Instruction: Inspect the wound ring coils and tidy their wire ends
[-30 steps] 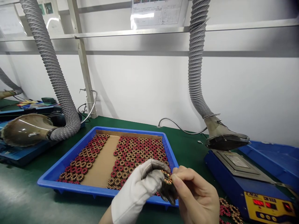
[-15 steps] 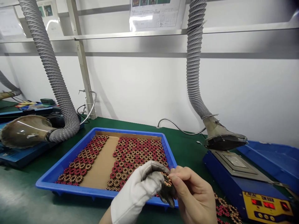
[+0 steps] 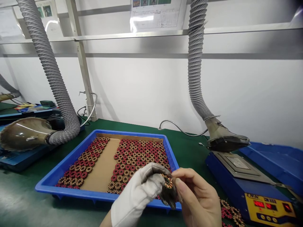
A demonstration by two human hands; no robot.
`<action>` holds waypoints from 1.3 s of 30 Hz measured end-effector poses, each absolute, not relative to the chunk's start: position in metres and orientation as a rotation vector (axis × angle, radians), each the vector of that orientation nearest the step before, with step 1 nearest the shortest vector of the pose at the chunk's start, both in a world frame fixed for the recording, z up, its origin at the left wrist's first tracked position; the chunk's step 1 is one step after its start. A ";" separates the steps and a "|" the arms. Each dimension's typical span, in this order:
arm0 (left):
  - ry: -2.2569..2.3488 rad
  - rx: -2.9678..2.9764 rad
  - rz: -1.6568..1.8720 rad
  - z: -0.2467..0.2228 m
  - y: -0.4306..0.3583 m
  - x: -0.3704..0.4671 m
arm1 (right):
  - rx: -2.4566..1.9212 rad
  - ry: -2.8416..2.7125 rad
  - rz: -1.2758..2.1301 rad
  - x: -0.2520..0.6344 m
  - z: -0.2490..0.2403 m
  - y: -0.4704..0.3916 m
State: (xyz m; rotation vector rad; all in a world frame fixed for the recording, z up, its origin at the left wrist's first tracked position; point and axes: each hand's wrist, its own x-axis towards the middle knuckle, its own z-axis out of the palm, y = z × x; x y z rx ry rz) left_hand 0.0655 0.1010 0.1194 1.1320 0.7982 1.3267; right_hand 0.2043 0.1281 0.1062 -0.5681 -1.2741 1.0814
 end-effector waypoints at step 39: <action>0.799 1.135 1.321 0.124 0.100 0.060 | -0.521 -1.520 1.054 0.211 0.109 0.135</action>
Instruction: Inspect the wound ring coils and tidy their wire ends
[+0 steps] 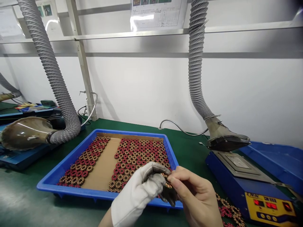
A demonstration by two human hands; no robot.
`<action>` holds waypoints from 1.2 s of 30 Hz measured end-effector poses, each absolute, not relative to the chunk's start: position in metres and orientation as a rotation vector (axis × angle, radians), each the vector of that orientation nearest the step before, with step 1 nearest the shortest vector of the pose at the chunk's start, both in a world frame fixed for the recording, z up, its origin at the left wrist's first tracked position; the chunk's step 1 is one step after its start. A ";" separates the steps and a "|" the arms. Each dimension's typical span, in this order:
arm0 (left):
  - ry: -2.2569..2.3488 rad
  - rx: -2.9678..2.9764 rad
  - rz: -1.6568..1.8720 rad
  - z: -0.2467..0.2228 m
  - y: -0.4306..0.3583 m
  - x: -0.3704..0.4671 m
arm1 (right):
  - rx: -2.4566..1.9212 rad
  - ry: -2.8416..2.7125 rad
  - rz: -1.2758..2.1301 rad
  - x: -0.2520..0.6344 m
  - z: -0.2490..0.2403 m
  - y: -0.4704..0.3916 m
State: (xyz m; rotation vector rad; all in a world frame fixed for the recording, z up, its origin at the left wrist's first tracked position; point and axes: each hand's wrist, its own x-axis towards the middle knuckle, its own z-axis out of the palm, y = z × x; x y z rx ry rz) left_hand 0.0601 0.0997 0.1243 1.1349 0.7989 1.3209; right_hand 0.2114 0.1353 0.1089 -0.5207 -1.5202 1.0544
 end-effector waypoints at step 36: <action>0.786 1.101 1.319 0.117 0.099 0.064 | -0.618 -1.185 1.085 0.200 0.114 0.118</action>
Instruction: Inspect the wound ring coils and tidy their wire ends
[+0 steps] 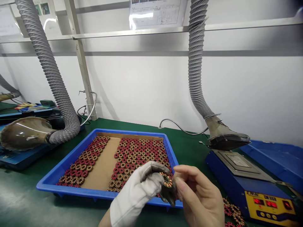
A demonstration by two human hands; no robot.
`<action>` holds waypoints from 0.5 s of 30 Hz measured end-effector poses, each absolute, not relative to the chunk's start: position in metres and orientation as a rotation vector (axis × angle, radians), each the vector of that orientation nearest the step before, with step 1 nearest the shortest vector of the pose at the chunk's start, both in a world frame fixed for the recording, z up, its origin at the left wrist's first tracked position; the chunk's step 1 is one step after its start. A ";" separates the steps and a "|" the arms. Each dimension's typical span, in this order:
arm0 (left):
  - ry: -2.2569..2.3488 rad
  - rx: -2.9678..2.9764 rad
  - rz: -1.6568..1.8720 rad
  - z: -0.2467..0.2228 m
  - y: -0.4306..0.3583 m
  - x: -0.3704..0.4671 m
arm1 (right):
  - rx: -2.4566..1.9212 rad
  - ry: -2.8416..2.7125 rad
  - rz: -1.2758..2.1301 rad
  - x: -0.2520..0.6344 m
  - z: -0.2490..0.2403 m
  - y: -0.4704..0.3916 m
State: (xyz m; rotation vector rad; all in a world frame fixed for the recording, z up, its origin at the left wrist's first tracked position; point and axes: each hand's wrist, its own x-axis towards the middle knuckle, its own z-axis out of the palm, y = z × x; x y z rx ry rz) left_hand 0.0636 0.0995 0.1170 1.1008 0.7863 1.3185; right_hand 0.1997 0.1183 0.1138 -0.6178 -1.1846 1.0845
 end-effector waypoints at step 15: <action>0.847 1.104 1.295 0.113 0.099 0.060 | -0.633 -1.289 0.759 0.198 0.111 0.115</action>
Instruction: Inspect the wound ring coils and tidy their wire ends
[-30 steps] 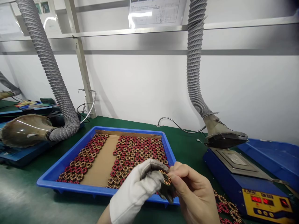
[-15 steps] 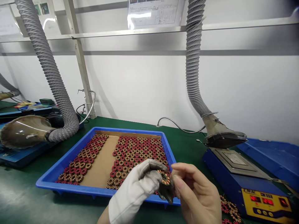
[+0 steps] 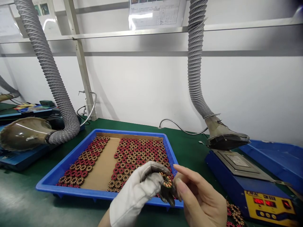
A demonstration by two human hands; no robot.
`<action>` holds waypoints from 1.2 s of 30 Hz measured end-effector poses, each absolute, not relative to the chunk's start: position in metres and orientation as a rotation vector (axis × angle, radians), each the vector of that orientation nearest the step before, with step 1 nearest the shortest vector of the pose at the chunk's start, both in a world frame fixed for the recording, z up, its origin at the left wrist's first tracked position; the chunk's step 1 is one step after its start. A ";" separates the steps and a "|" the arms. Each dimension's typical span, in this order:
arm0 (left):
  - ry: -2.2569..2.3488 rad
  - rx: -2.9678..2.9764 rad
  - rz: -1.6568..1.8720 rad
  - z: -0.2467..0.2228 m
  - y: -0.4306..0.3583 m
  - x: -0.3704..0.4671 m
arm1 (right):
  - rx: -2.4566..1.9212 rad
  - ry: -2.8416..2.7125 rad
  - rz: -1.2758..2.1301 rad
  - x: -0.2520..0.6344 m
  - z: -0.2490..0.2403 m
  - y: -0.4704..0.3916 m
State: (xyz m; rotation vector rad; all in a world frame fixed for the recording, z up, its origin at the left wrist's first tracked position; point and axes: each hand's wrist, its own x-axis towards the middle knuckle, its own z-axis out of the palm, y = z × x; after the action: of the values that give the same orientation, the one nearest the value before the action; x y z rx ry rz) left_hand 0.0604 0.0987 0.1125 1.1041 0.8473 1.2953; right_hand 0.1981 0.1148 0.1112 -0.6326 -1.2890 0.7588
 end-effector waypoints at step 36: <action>0.737 1.144 1.251 0.118 0.100 0.060 | -0.597 -1.777 0.934 0.221 0.115 0.130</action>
State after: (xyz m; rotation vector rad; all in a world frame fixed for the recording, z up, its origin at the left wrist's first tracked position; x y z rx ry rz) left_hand 0.0596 0.0995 0.1183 1.1435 0.7373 1.2506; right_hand 0.2213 0.1302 0.1155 -0.5968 -1.7769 0.9342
